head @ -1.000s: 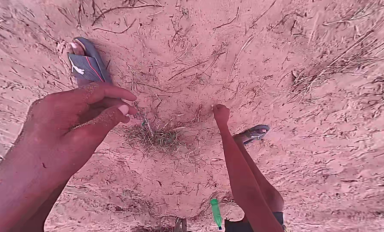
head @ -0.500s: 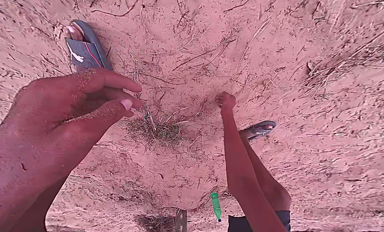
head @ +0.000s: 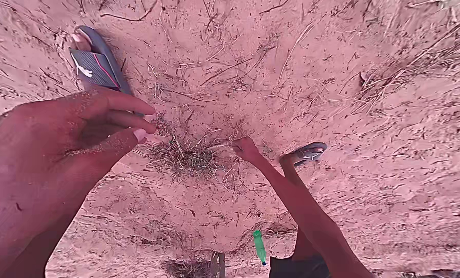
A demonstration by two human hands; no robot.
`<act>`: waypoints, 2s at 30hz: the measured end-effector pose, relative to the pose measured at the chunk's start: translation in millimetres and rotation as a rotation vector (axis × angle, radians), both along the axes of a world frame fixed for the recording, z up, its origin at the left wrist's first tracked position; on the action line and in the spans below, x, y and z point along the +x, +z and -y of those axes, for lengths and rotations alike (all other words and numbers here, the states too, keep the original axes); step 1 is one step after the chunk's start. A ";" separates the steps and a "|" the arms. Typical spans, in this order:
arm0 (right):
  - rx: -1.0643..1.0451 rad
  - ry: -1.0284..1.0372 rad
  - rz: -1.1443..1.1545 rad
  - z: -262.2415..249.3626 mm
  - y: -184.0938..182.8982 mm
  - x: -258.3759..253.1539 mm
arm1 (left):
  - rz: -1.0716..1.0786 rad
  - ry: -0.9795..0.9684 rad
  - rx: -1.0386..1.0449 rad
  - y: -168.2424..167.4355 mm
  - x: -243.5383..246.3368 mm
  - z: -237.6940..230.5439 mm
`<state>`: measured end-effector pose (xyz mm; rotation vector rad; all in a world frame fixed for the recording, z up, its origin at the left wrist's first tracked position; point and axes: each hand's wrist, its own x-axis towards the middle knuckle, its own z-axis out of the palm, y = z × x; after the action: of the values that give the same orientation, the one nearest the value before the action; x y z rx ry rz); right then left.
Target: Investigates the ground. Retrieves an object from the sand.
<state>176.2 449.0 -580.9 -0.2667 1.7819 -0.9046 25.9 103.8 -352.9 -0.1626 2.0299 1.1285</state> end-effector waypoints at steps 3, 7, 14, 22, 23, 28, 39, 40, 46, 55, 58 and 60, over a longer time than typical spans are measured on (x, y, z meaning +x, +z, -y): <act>-0.145 0.293 0.372 30.7 46.3 38.9 | -0.028 -0.007 -0.026 -4.5 3.0 4.3; 0.475 -0.431 0.172 -4.5 16.6 45.9 | -0.005 0.049 -0.012 1.6 -0.6 -3.8; 0.876 -0.624 -0.018 -37.1 -59.9 -42.8 | 0.045 0.104 0.052 -3.2 10.0 -6.0; 0.722 -0.394 -0.032 -42.6 -62.2 -51.3 | 0.050 0.056 0.046 3.8 1.8 -7.8; 0.653 -0.329 -0.041 -41.3 -58.1 -44.8 | 0.034 0.068 0.042 2.9 3.7 -8.6; 0.236 0.233 0.336 15.1 18.1 17.0 | 0.007 -0.001 -0.028 2.4 -2.0 -1.4; 0.802 -0.440 0.110 64.6 -24.7 -49.8 | 0.054 -0.026 -0.044 7.7 -9.8 -3.0; 0.826 -0.446 0.089 73.1 -33.8 -51.0 | 0.057 -0.030 -0.053 9.3 -11.4 -4.0; 0.747 -0.254 0.164 59.9 -21.8 -15.3 | 0.094 -0.139 -0.071 12.1 -9.6 -7.7; 0.503 0.022 0.208 49.3 23.1 -25.2 | 0.019 -0.133 -0.134 10.3 -10.5 -10.9; 0.180 0.412 0.382 70.8 62.2 9.0 | 0.008 -0.115 -0.108 9.1 -5.6 -12.3; 0.039 0.536 0.466 88.4 98.2 62.0 | 0.007 -0.099 -0.102 8.4 -2.7 -11.3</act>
<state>238.2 360.7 -482.7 -0.4424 1.2068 -0.4922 23.2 115.1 -344.5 -0.1155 2.0668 0.9629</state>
